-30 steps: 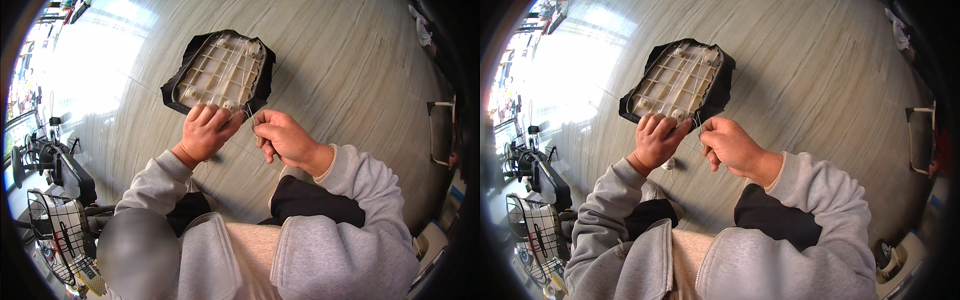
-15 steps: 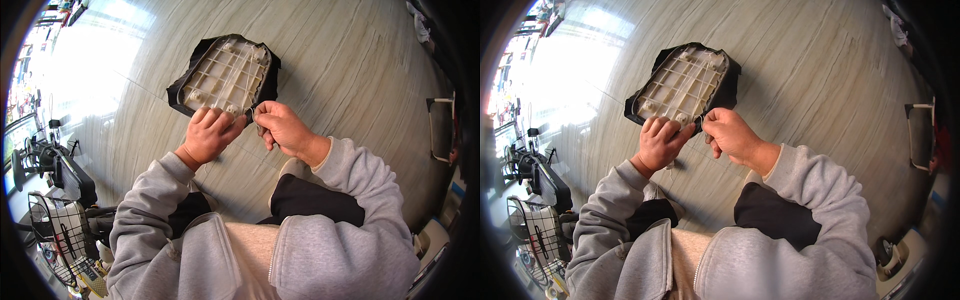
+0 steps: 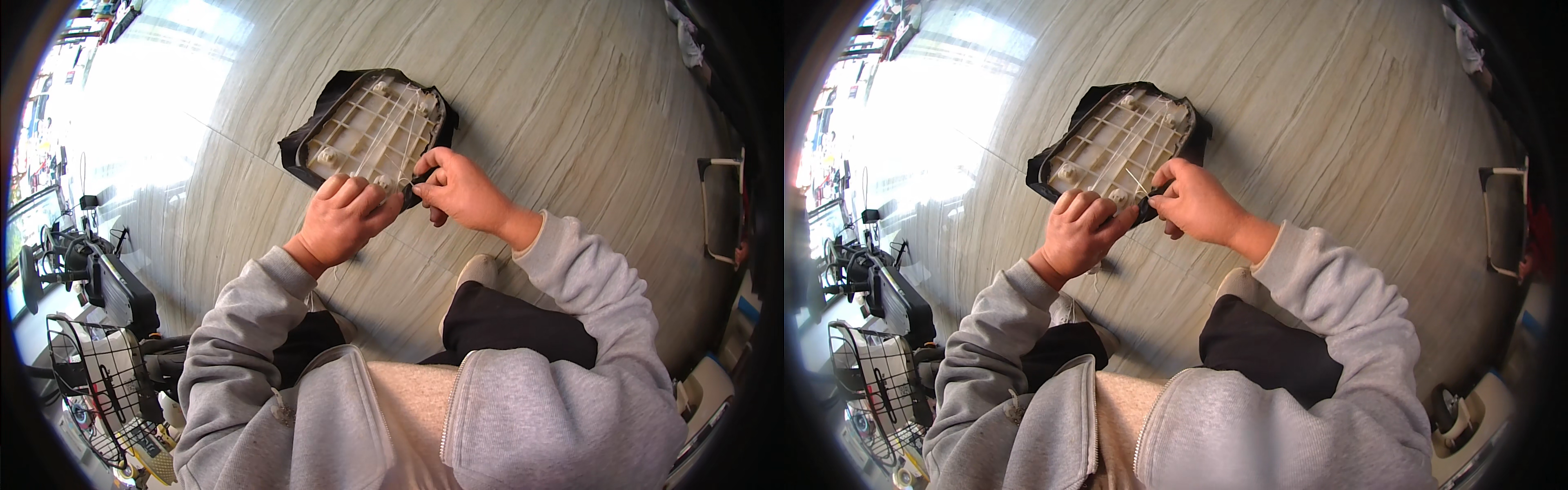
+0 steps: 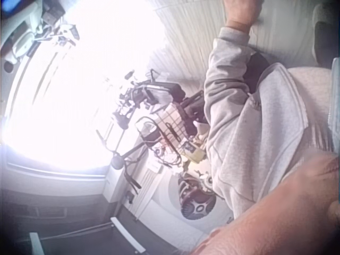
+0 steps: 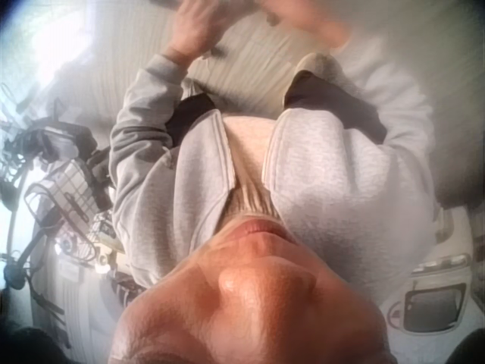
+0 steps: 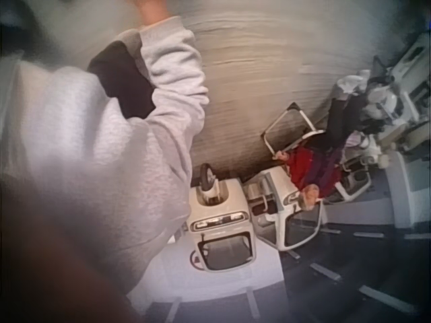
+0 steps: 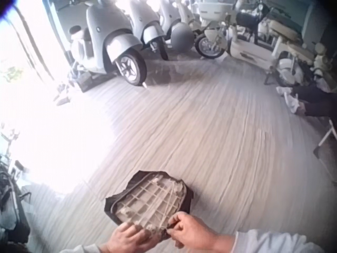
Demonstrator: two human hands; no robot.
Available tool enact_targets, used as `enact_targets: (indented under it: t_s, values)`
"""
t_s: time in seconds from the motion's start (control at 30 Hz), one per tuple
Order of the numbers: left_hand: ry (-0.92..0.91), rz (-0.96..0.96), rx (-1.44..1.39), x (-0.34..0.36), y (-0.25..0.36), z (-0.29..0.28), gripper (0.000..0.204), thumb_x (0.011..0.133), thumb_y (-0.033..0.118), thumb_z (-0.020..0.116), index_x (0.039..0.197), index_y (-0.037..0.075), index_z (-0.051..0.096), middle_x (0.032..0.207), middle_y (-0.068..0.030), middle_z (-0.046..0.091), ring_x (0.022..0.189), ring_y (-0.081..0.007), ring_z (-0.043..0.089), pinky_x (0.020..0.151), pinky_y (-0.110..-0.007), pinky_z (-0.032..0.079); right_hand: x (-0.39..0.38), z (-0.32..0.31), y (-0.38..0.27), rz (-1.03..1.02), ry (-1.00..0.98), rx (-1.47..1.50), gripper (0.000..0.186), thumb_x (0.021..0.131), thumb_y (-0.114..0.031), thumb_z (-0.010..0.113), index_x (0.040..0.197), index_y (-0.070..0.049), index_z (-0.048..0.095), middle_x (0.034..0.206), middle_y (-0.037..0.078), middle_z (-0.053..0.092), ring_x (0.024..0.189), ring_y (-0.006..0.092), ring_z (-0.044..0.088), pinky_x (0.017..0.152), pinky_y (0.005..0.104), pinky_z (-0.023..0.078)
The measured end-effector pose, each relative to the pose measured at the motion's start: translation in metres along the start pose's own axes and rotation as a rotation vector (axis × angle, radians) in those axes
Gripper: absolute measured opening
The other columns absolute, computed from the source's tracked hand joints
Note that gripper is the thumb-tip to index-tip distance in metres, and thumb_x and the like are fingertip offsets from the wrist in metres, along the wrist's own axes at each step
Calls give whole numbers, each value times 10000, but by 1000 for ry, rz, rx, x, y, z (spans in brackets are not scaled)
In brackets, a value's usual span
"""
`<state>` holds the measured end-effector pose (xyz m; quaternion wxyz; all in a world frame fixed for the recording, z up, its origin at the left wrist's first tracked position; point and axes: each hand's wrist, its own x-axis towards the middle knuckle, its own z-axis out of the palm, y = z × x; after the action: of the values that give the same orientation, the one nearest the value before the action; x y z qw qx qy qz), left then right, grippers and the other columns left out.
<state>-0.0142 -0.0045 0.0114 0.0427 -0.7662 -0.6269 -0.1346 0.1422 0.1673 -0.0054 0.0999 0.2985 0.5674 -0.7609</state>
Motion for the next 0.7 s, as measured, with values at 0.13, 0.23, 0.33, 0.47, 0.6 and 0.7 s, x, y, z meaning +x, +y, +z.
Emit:
enact_targets:
  t_s: [0.13, 0.23, 0.33, 0.47, 0.6, 0.7]
  values:
    - [-15, 39, -37, -3, 0, -3, 311, 724, 179, 678, 1032, 219, 685, 943, 41, 549, 837, -147, 528, 733, -297, 442, 7, -6, -9, 167, -132, 25, 196, 982, -141, 536, 1041, 44, 512, 820, 138, 664, 654, 200, 687, 537, 318, 562]
    - [3, 73, -35, -3, 3, 0, 316, 717, 179, 685, 1029, 222, 686, 947, 46, 552, 840, -143, 530, 732, -295, 443, 10, -9, -16, 240, -175, -56, 231, 999, -205, 527, 1019, 25, 536, 750, 111, 653, 644, 194, 689, 527, 305, 555]
    - [33, 88, -34, -5, 3, 0, 309, 714, 175, 689, 1019, 225, 687, 940, 49, 550, 837, -139, 529, 729, -290, 442, 15, -7, -17, 235, -200, -187, 206, 986, -202, 566, 960, 2, 568, 703, 80, 635, 606, 161, 663, 512, 284, 535]
    - [-3, 84, -47, -5, 4, -1, 354, 713, 176, 687, 1063, 224, 693, 932, 34, 546, 840, -165, 532, 733, -313, 446, 21, -7, -11, 210, -161, -150, 163, 952, -175, 625, 904, -22, 594, 669, 27, 599, 526, 104, 582, 480, 257, 490]
    - [-24, 65, -72, -4, 4, -4, 392, 707, 175, 677, 1096, 221, 697, 924, 25, 542, 844, -181, 535, 740, -329, 447, 26, -11, -7, 107, -124, 90, 105, 945, -151, 648, 923, -58, 605, 730, -4, 596, 503, 66, 532, 464, 247, 467]
    - [-4, 71, -66, -3, 5, -5, 400, 701, 177, 671, 1097, 223, 699, 908, 26, 541, 838, -181, 533, 744, -332, 445, 27, -9, -9, 30, -78, 139, 98, 968, -160, 611, 950, -65, 596, 784, 12, 629, 551, 71, 585, 459, 236, 480]
